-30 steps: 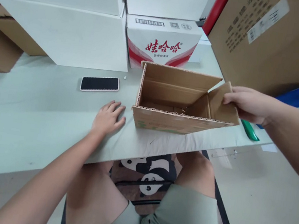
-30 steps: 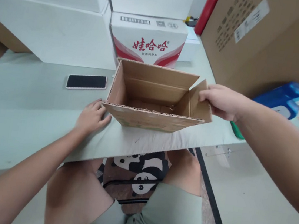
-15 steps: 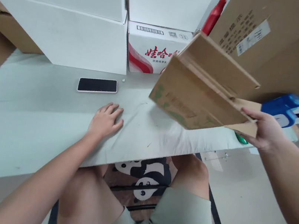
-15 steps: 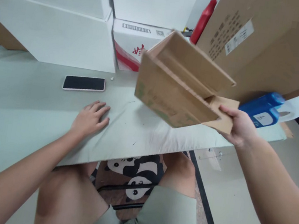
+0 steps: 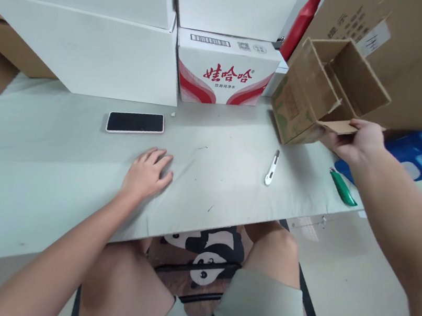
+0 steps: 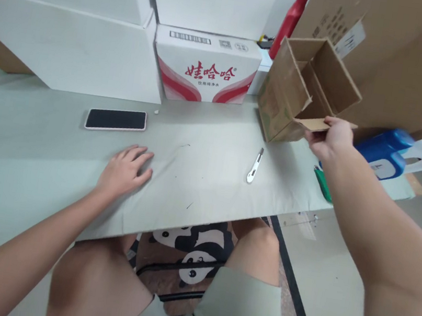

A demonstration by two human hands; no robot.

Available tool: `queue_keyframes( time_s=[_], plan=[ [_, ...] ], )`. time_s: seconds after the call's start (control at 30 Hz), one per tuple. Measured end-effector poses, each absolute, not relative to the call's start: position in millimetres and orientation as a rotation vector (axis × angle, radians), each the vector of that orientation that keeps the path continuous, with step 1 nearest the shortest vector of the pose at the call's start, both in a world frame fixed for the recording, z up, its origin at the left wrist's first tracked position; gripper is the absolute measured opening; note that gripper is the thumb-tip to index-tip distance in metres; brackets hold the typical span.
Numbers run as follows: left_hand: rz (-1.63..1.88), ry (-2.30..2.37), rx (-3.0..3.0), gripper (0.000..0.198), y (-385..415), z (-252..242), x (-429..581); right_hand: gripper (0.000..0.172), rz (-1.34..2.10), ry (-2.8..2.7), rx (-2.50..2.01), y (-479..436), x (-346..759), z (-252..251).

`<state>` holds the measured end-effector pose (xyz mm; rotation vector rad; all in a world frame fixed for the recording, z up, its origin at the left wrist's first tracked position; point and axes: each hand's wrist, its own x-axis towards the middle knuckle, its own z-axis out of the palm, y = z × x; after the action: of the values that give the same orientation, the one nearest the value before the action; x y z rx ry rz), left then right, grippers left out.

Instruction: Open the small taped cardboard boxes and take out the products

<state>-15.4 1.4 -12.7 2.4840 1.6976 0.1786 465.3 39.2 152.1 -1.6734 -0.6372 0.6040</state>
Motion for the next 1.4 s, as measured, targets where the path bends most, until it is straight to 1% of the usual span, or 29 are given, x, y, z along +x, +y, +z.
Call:
queue_keyframes(
  time_s=[0.1,0.27,0.37,0.43,0.6,0.77,0.83,0.93,1.1,1.17,1.23,1.33,1.4],
  plan=[
    [0.181,1.705,2.502,0.053,2.5,-15.0,-16.5,0.030,0.739,-0.453,-1.600,72.6,455.7,145.8],
    [0.195,1.698,2.515,0.055,2.4,-16.8,-17.6,0.031,0.828,-0.379,-1.545,107.5,438.5,139.5],
    [0.208,1.697,2.515,0.055,1.9,-17.4,-18.4,0.045,0.859,-0.412,-1.566,114.9,434.6,135.6],
    [0.221,1.690,2.519,0.055,1.9,-18.1,-19.0,0.050,0.897,-0.470,-1.563,119.5,433.4,132.6],
    [0.240,1.677,2.528,0.056,2.8,-19.5,-19.6,0.043,0.915,-0.538,-1.640,141.8,429.2,123.9],
    [0.239,1.683,2.535,0.056,3.4,-19.0,-18.4,0.048,1.003,-0.733,-1.686,164.2,428.5,106.8],
    [0.224,1.684,2.535,0.055,3.6,-18.2,-17.7,0.045,1.021,-0.820,-1.703,170.0,431.4,95.5],
    [0.206,1.690,2.523,0.055,4.0,-17.3,-17.4,0.040,0.969,-0.880,-1.700,176.9,438.2,77.3],
    [0.203,1.698,2.509,0.055,3.8,-18.0,-19.3,0.039,0.930,-0.922,-1.731,177.8,443.9,63.1],
    [0.205,1.700,2.517,0.055,3.3,-18.6,-20.4,0.037,0.823,-0.981,-1.798,172.5,440.5,65.8],
    [0.205,1.699,2.521,0.054,3.0,-18.9,-21.4,0.037,0.515,-1.159,-1.881,166.3,435.0,73.1],
    [0.212,1.695,2.520,0.054,3.3,-19.3,-22.8,0.043,-0.034,-1.498,-1.888,164.7,427.7,91.6],
    [0.221,1.691,2.523,0.054,3.8,-20.0,-24.0,0.048,-0.232,-1.660,-1.846,173.0,425.8,106.6]
  ],
)
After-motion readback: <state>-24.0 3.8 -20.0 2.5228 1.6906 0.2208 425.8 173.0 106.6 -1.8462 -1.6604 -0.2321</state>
